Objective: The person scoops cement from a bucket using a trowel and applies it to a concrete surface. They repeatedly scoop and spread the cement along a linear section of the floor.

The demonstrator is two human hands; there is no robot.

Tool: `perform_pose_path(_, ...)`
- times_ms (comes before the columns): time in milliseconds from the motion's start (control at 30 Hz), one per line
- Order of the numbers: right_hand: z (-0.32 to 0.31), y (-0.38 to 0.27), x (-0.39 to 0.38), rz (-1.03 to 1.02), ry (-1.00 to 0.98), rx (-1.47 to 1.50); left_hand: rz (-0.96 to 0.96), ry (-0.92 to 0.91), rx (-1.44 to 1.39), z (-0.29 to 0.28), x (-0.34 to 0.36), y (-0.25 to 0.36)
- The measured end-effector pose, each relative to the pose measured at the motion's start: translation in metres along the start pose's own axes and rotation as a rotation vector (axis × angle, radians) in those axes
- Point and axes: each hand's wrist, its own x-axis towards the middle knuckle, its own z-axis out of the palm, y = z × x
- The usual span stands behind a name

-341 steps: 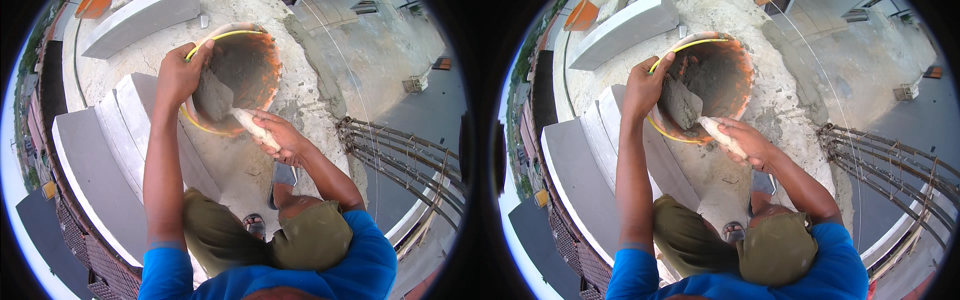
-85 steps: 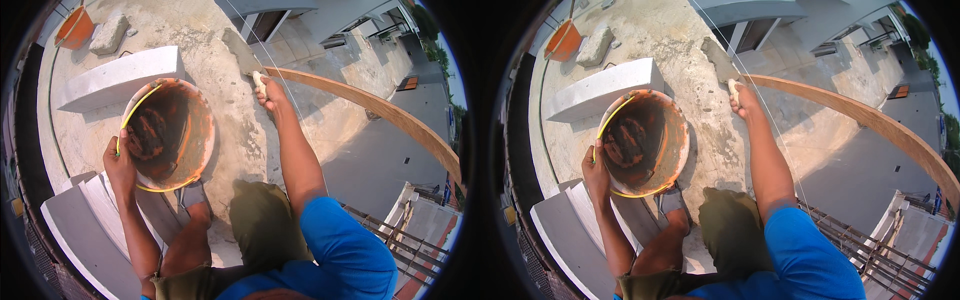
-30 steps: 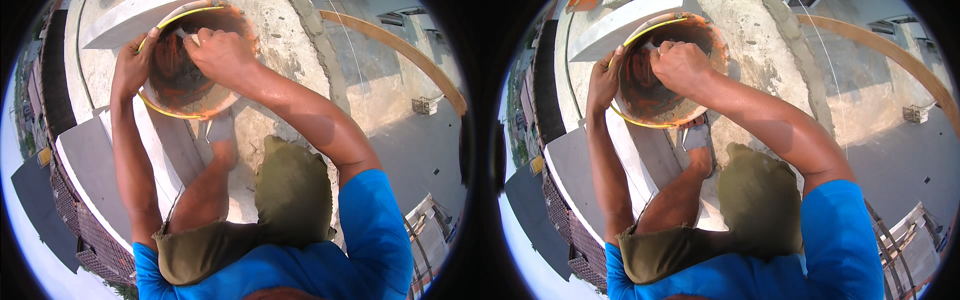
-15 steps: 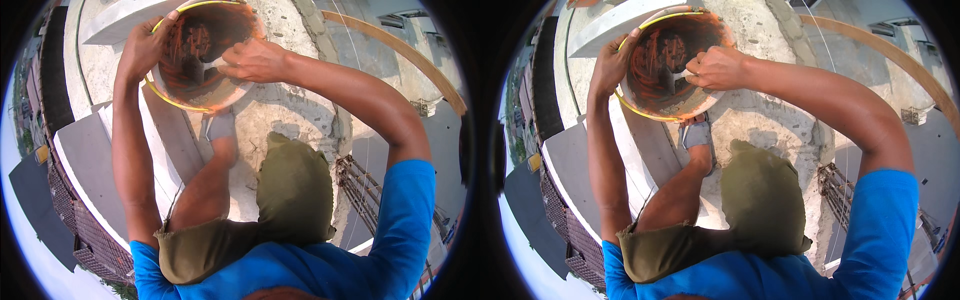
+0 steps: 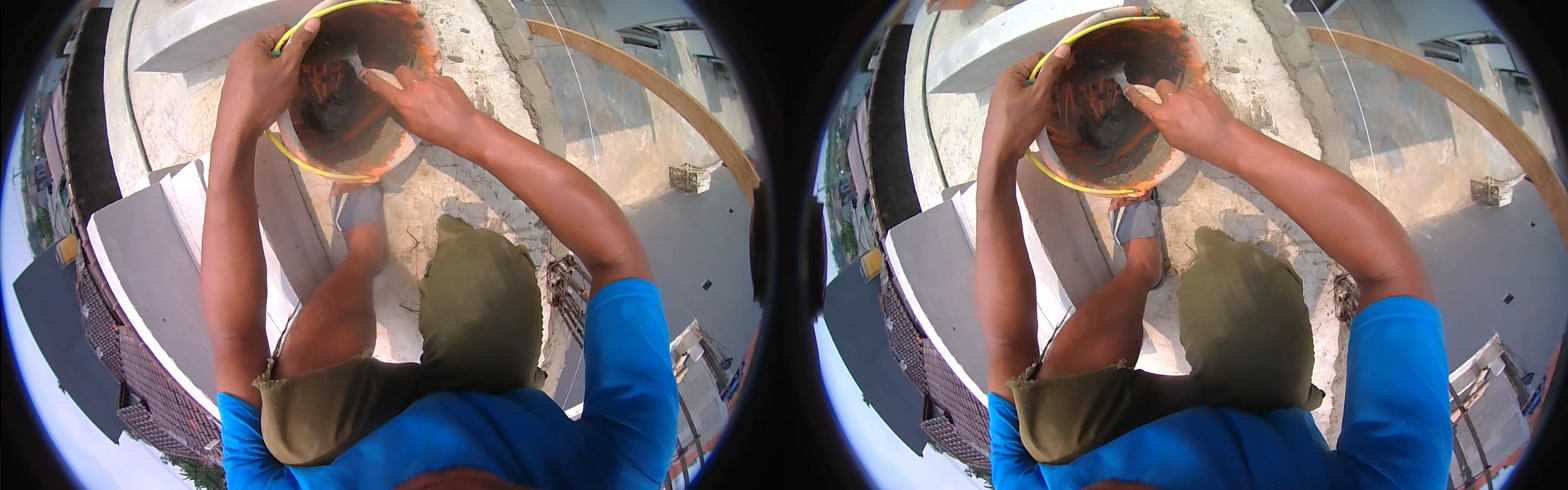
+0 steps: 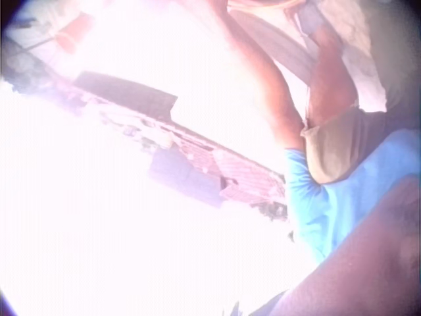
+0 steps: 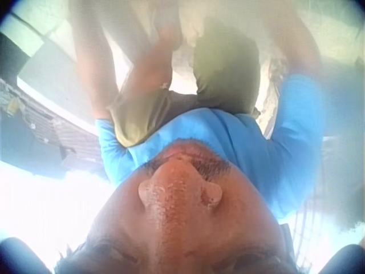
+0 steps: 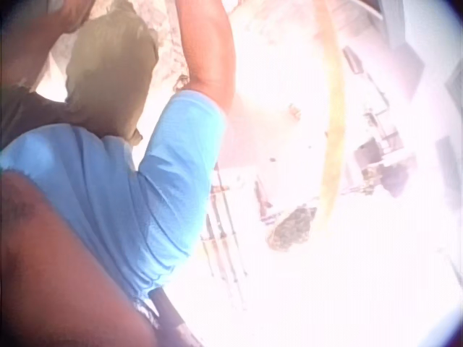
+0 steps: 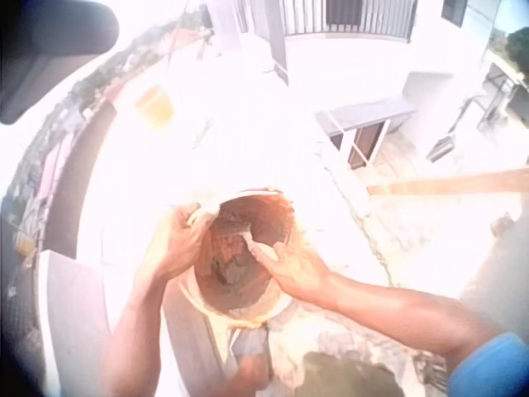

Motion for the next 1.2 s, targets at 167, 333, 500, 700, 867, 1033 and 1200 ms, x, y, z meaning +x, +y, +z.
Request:
perform_pose_path(167,-0.029,-0.001,-0.013,-0.123,-0.169,-0.031,-0.112,0.047,-0.184,-0.004,-0.011,-0.009)
perform_pose_path(333,0.022,0.005,-0.037,0.025,-0.187,-0.093,-0.105,0.084,-0.182,0.013,-0.027,0.004)
perform_pose_path(500,-0.053,-0.028,-0.050,0.231,-0.399,0.482,-0.061,0.135,-0.153,0.005,-0.065,-0.010)
perform_pose_path(700,-0.040,-0.018,-0.059,0.301,-0.706,0.479,-0.148,0.083,-0.132,0.017,-0.061,0.008)
perform_pose_path(867,-0.065,0.023,-0.005,0.047,-0.438,0.178,-0.077,0.069,-0.108,0.025,-0.061,0.013)
perform_pose_path(1033,-0.002,0.020,-0.018,0.155,-0.389,0.047,-0.014,0.058,-0.058,0.041,-0.069,0.024)
perform_pose_path(1200,0.057,-0.051,-0.071,0.189,-0.423,0.286,0.148,0.101,-0.090,0.038,-0.093,0.007)
